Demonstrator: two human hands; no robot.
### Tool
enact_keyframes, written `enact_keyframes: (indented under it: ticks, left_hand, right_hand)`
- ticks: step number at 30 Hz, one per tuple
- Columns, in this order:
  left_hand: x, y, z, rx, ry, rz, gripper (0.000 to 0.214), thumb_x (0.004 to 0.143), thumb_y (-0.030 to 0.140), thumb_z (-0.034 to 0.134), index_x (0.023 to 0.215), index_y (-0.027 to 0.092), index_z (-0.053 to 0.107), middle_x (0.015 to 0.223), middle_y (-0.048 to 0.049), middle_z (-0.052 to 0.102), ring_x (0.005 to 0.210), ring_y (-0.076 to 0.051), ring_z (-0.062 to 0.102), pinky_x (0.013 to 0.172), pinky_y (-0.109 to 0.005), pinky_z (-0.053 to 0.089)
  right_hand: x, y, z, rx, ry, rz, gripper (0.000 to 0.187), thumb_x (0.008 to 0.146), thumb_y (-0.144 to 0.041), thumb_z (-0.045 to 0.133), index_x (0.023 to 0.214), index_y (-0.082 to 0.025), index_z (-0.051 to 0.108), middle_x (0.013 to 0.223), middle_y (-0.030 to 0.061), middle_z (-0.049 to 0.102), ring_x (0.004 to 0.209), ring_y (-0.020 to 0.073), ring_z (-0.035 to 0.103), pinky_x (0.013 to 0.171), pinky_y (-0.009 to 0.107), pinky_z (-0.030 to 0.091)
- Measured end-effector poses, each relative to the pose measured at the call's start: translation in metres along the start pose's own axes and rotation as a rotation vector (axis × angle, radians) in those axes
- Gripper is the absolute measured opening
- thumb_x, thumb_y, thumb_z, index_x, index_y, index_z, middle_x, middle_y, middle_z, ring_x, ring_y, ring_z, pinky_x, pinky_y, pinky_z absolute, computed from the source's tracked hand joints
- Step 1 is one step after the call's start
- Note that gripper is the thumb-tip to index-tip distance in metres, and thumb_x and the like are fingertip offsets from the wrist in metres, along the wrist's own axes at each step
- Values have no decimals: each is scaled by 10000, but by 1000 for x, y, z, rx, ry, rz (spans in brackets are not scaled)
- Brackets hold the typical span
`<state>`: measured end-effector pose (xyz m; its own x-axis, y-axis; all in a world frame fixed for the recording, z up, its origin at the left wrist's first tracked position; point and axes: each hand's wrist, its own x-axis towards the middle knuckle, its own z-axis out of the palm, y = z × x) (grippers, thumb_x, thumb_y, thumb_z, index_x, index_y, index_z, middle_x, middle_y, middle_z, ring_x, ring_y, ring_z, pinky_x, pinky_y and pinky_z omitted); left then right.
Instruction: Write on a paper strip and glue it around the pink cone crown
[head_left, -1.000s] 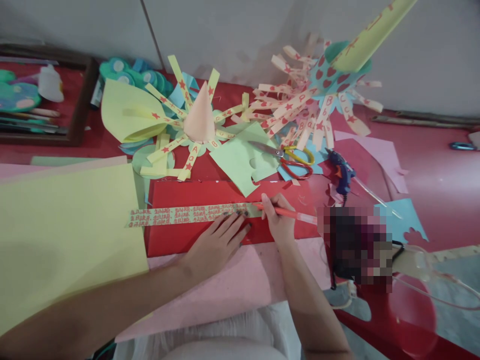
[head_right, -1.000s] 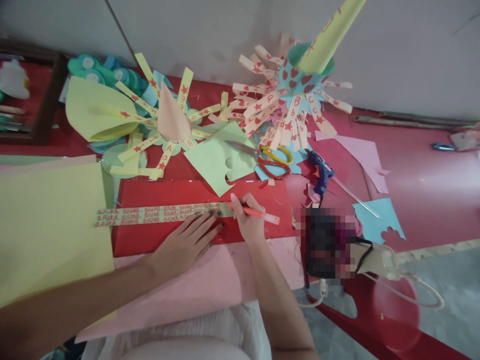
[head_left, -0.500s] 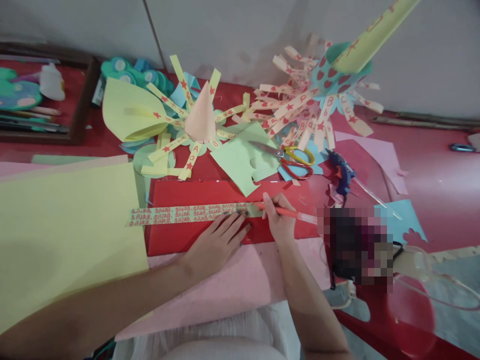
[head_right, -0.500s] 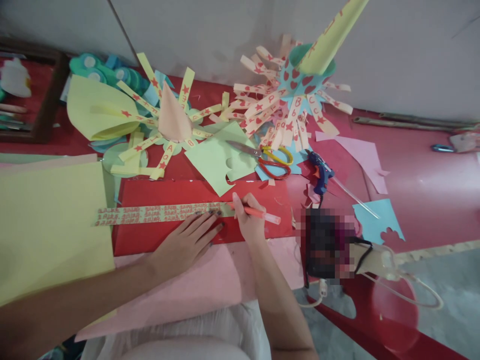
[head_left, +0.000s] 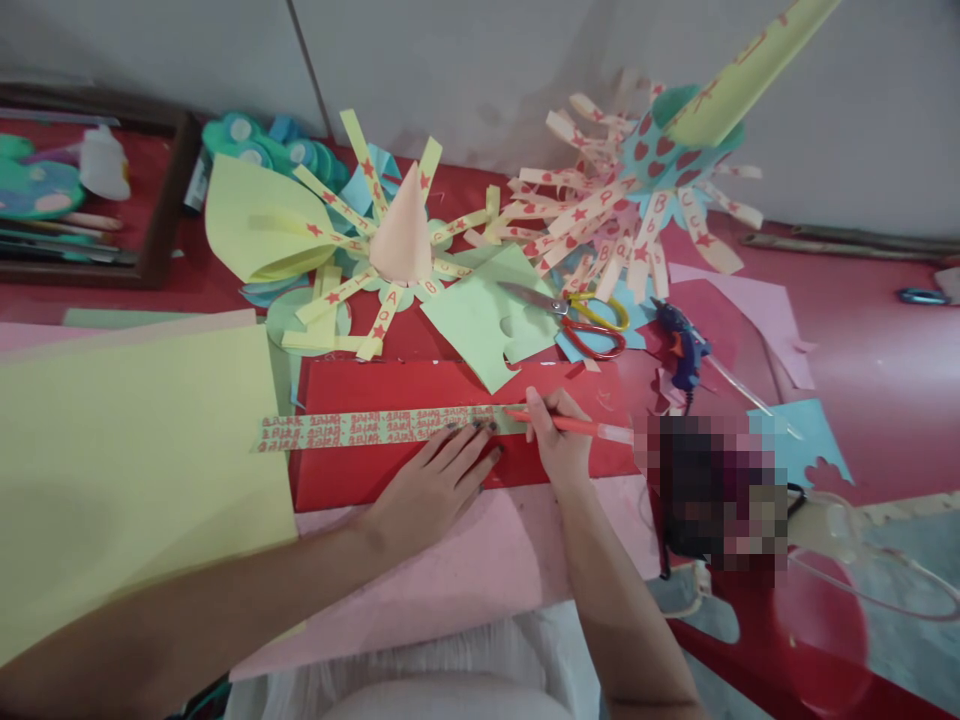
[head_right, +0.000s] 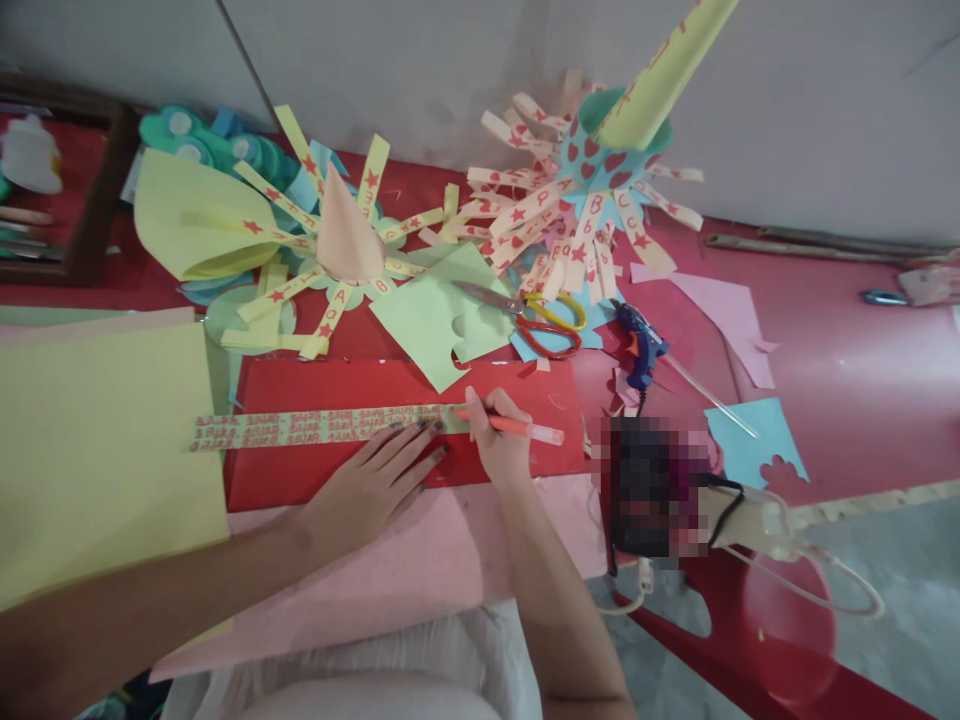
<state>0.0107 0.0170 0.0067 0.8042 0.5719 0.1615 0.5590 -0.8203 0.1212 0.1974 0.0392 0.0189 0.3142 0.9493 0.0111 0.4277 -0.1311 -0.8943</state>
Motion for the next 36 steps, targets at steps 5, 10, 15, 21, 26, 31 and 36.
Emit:
enact_keyframes:
  ticks: [5,10,15,21,26,31,36]
  left_hand:
    - [0,0,1,-3,8,1,396,911,270,352,1267,164,489,1354,-77,483,1238,-229,420,1063,-391,211]
    - [-1,0,3,1,-15,-1,413,911,281,357,1295,167,459,1386,-71,447,1260,-231,394,1067,-392,214]
    - [0,0,2,-1,17,0,401,904,277,382,1274,160,481,1366,-77,470,1244,-238,412,1061,-393,219]
    - [0,0,2,-1,12,3,398,906,277,379,1268,154,487,1364,-87,471,1242,-237,417,1063,-399,215]
    - [0,0,2,0,22,-3,392,906,281,378,1263,162,493,1360,-78,478,1235,-236,424,1061,-395,220]
    - [0,0,1,-8,8,-2,400,908,285,376,1274,160,480,1364,-86,471,1243,-232,417,1062,-395,216]
    - [0,0,2,-11,0,-7,404,910,288,369,1280,165,476,1375,-78,460,1250,-231,409,1069,-395,211]
  right_hand:
    - [0,0,1,-12,47,1,435,830,-431,530,508,-206,342,389,-79,377,373,61,365,436,220,321]
    - [1,3,1,39,55,28,418,834,-439,525,533,-207,352,388,-81,407,375,64,401,446,215,342]
    - [1,3,1,38,51,30,430,839,-436,518,518,-205,349,382,-82,397,366,61,397,446,212,348]
    - [1,3,1,27,41,21,398,830,-424,538,538,-199,389,419,-68,464,403,67,455,479,207,379]
    - [1,3,1,22,64,2,405,839,-423,522,540,-204,360,414,-78,408,407,69,452,460,206,364]
    - [2,3,1,10,76,-1,435,844,-441,502,519,-209,330,386,-85,364,358,58,355,418,214,318]
    - [1,2,0,14,43,8,410,845,-410,517,527,-206,359,392,-77,419,373,63,403,446,211,357]
